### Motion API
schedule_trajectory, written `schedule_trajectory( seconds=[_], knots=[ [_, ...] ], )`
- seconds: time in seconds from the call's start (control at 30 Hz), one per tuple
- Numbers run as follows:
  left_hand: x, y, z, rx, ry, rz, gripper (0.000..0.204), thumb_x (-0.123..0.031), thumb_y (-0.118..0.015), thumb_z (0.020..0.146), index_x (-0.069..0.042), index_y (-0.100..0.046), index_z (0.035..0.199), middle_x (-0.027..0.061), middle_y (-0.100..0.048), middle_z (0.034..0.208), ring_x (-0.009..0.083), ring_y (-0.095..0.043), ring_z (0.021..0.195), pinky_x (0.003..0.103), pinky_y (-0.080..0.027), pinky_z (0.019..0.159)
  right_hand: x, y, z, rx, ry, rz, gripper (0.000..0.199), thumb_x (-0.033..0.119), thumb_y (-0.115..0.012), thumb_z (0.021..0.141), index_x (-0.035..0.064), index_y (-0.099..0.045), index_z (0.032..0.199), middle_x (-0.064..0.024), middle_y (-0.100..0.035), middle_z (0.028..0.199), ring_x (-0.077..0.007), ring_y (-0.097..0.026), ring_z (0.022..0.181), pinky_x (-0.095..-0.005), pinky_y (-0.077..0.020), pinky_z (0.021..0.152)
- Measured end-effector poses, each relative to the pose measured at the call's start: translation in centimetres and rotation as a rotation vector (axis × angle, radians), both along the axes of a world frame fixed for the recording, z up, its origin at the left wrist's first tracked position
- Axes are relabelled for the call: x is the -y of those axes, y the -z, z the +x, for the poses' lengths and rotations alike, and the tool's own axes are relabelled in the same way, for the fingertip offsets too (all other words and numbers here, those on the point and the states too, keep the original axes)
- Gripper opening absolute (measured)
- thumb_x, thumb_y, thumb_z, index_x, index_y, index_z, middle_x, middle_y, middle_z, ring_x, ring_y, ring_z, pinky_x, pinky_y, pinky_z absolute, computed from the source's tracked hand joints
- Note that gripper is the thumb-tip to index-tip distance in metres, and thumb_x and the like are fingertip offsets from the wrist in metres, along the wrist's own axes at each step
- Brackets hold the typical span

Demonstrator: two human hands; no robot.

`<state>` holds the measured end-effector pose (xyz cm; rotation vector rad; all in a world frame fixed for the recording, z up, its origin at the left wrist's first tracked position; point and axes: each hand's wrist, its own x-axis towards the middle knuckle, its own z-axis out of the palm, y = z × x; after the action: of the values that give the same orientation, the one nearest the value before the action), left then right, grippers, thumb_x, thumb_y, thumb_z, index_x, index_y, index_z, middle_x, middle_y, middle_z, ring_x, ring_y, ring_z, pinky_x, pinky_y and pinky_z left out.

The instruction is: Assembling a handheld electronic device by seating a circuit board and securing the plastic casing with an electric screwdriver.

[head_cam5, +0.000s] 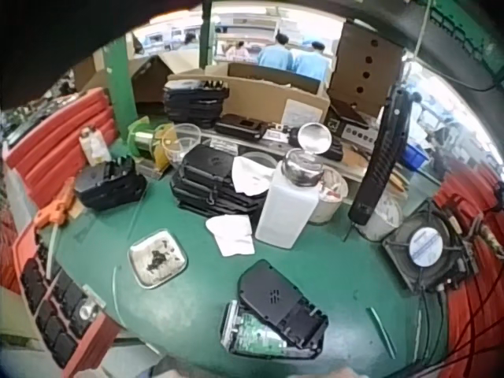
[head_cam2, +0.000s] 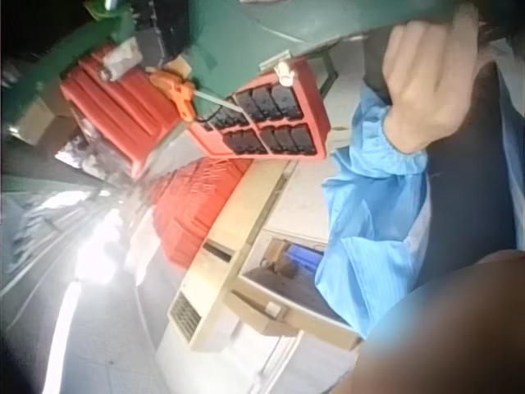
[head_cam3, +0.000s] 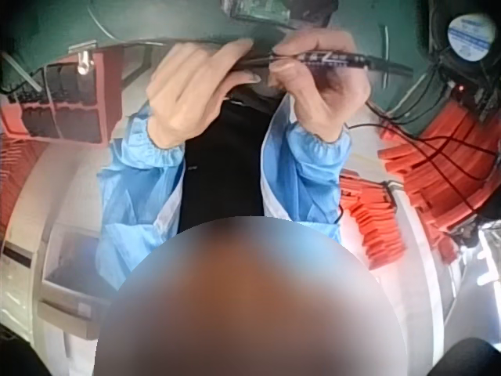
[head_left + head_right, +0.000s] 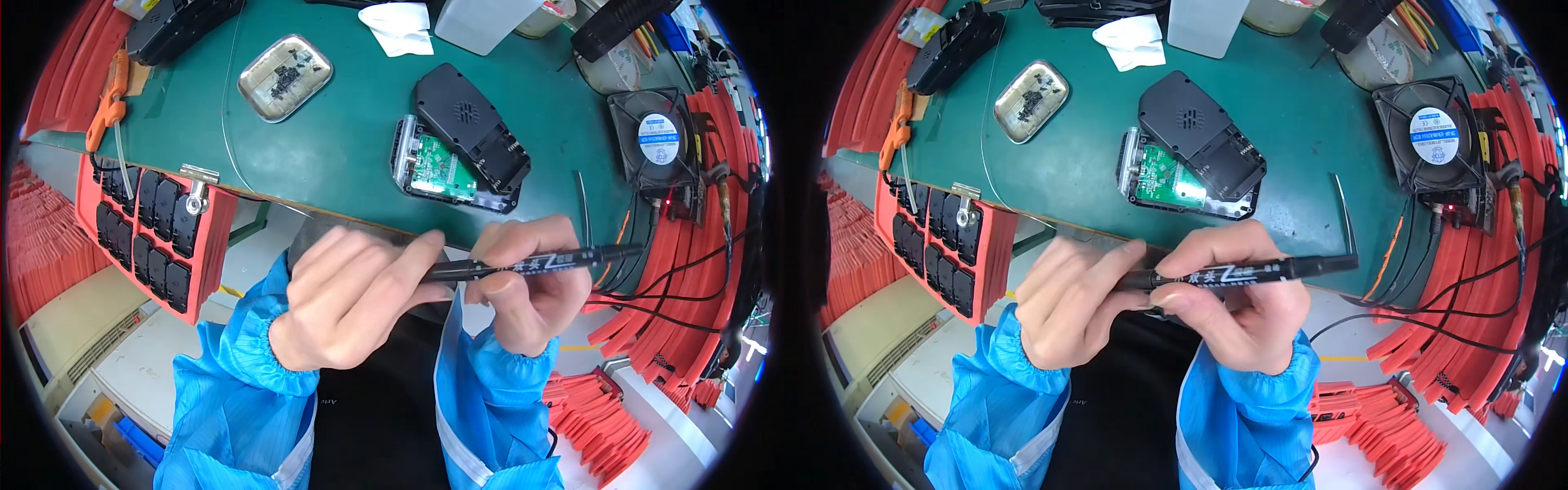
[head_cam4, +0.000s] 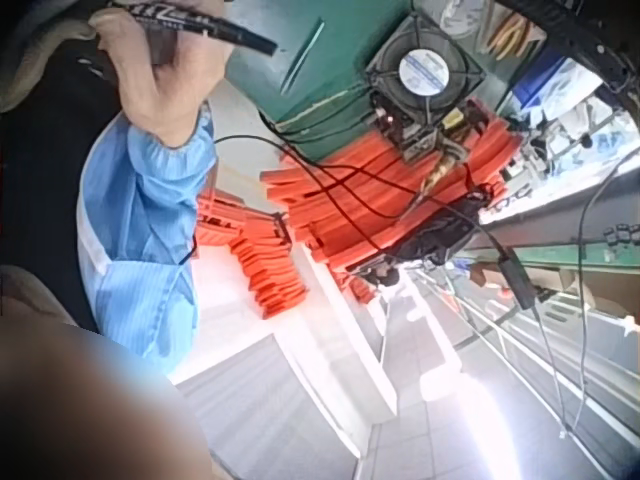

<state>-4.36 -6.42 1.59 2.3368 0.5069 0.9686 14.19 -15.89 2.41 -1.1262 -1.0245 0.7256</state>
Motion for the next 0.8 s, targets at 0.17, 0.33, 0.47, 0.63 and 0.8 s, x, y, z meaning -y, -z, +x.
schedule_trajectory(
  seconds=[0.17, 0.33, 0.47, 0.63, 0.8],
  knots=[
    [0.1, 0.1, 0.0, 0.014, 0.191, -0.361, 0.022, 0.000, -0.082, 0.080, 0.004, -0.064, 0.092, 0.0134, -0.063, 0.077, 0.0333, -0.059, 0.061, 0.042, -0.043, 0.055, 0.7, -0.4, -1.1, -0.077, 0.051, -0.073, 0.024, 0.003, -0.081, 0.092, -0.0058, -0.064, 0.106, -0.0117, -0.071, 0.085, -0.0120, -0.064, 0.067, -0.0234, -0.0488, 0.062],
    [-0.9, -0.5, -2.0, -0.025, 0.326, -0.714, 0.022, -0.002, -0.081, 0.082, 0.002, -0.063, 0.093, 0.0146, -0.061, 0.078, 0.0350, -0.059, 0.064, 0.046, -0.046, 0.060, 0.1, -1.8, 3.3, -0.208, 0.525, 0.145, 0.020, 0.010, -0.074, 0.101, 0.0008, -0.056, 0.104, -0.0088, -0.064, 0.084, -0.0082, -0.051, 0.056, -0.0244, -0.0436, 0.054],
    [-2.9, 0.6, -1.4, -0.049, 0.025, -0.129, 0.029, -0.013, -0.083, 0.076, -0.002, -0.060, 0.089, 0.0144, -0.074, 0.102, 0.0354, -0.060, 0.077, 0.043, -0.051, 0.070, -1.4, 1.2, 0.9, 0.424, 0.405, 0.191, 0.031, 0.008, -0.084, 0.092, 0.0040, -0.055, 0.103, -0.0074, -0.064, 0.075, -0.0089, -0.055, 0.057, -0.0273, -0.0403, 0.046],
    [-4.2, 1.5, -0.2, -0.141, -0.015, 0.094, 0.033, -0.020, -0.083, 0.072, -0.003, -0.059, 0.087, 0.0126, -0.076, 0.126, 0.0320, -0.059, 0.087, 0.041, -0.049, 0.073, -3.0, 1.5, 0.5, 0.590, 0.279, 0.050, 0.014, -0.002, -0.082, 0.079, -0.0005, -0.071, 0.089, -0.0104, -0.074, 0.073, -0.0208, -0.071, 0.058, -0.0284, -0.0539, 0.057],
    [-4.1, 1.6, 0.1, -0.264, -0.001, 0.150, 0.032, -0.026, -0.079, 0.074, -0.004, -0.058, 0.084, 0.0138, -0.072, 0.141, 0.0286, -0.057, 0.089, 0.039, -0.046, 0.074, -2.5, 1.9, 0.5, 0.642, 0.256, -0.066, 0.015, 0.011, -0.073, 0.096, -0.0038, -0.069, 0.095, -0.0129, -0.073, 0.075, -0.0170, -0.070, 0.058, -0.0264, -0.0527, 0.054]
  ],
)
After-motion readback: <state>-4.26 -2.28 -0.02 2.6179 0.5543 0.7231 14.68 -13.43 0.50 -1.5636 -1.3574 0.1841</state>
